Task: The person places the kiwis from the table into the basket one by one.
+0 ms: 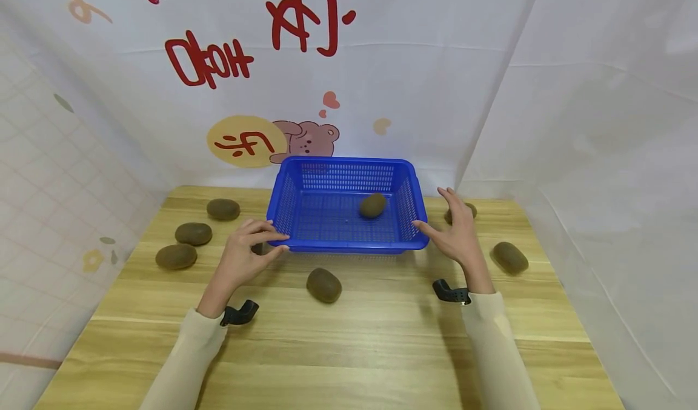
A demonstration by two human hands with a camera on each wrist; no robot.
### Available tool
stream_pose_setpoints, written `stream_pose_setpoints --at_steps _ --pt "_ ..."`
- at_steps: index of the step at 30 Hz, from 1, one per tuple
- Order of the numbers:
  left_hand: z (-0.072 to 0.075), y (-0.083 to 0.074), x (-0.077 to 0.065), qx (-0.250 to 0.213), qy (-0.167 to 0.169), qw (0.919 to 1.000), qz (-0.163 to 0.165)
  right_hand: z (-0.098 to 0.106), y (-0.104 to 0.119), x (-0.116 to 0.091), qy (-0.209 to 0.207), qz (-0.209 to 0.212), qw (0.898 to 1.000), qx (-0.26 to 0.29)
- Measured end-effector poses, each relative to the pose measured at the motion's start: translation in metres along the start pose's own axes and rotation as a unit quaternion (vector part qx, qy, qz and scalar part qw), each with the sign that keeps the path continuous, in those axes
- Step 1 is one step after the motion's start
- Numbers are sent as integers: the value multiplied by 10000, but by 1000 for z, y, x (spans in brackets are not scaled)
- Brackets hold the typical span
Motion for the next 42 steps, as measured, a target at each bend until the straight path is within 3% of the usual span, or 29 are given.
stream_pose_setpoints --at_steps 15,33,42 --pt "2 -4 2 42 -70 10000 -44 8 -36 -12 -562 -491 9972 3" --pt "2 -4 0 49 -135 9998 -119 -8 -73 -38 -338 -1181 9913 -462" --pt "2 -2 0 31 -88 9999 -97 -10 -83 -44 -639 -1187 9901 -403"
Point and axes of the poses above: each hand's wrist, its own x-axis towards the middle knuckle, its own z-axis out of the back of the hand, y = z × x, the point moved 3 cm from there along x, towards the middle knuckle, and after that the axes turned 3 degrees about -y, right-handed, at the moved point
